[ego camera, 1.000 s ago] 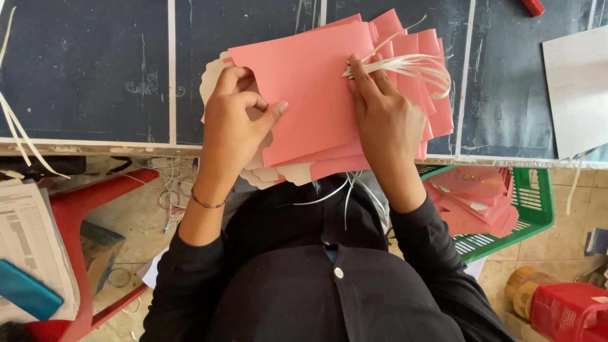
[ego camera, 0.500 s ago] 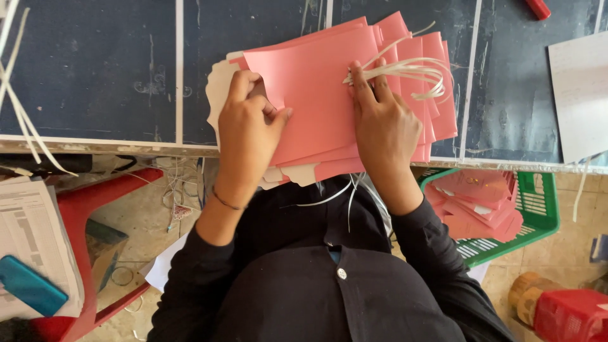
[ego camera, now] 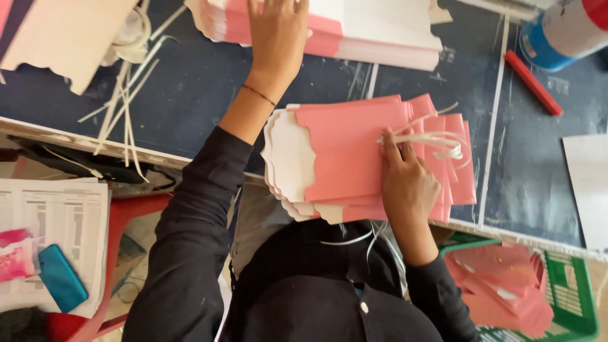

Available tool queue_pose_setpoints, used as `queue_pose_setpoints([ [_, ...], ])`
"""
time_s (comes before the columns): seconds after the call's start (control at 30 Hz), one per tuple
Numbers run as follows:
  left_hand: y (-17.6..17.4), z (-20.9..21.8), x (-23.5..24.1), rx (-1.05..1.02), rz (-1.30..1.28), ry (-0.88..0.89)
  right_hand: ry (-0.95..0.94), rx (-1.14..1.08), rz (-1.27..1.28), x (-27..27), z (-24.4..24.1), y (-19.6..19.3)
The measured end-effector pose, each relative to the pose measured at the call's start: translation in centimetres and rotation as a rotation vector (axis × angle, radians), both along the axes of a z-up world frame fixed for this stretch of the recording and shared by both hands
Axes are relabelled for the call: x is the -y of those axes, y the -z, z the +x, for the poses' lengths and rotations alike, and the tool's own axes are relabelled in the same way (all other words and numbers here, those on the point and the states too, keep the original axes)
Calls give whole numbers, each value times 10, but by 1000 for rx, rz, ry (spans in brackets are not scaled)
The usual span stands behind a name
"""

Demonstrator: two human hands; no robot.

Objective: The person is folding pre-cut paper sheets into folders and stacking them into a green plastic basket in a print shop finishing area.

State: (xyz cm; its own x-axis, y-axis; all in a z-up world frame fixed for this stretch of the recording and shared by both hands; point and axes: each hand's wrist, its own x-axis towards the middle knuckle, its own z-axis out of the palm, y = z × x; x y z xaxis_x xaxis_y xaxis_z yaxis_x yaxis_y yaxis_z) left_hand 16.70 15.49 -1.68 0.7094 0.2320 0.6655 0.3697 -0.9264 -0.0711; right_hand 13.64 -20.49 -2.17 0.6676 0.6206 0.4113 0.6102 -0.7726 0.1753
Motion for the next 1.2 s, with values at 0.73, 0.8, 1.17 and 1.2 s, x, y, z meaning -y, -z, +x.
queue_pose_setpoints([
  [0.73, -3, -174, 185, -206, -580, 681, 16, 253, 313, 130, 88, -119],
  [0.8, -5, -169, 183, -230, -588, 739, -65, 232, 328, 128, 95, -114],
  [1.17, -3, -164, 179, -302, -721, 851, -202, -368, -51, -1, 63, -40],
  [1.2, 0, -163, 178, -307, -695, 847, -238, -338, -46, -6, 71, -38],
])
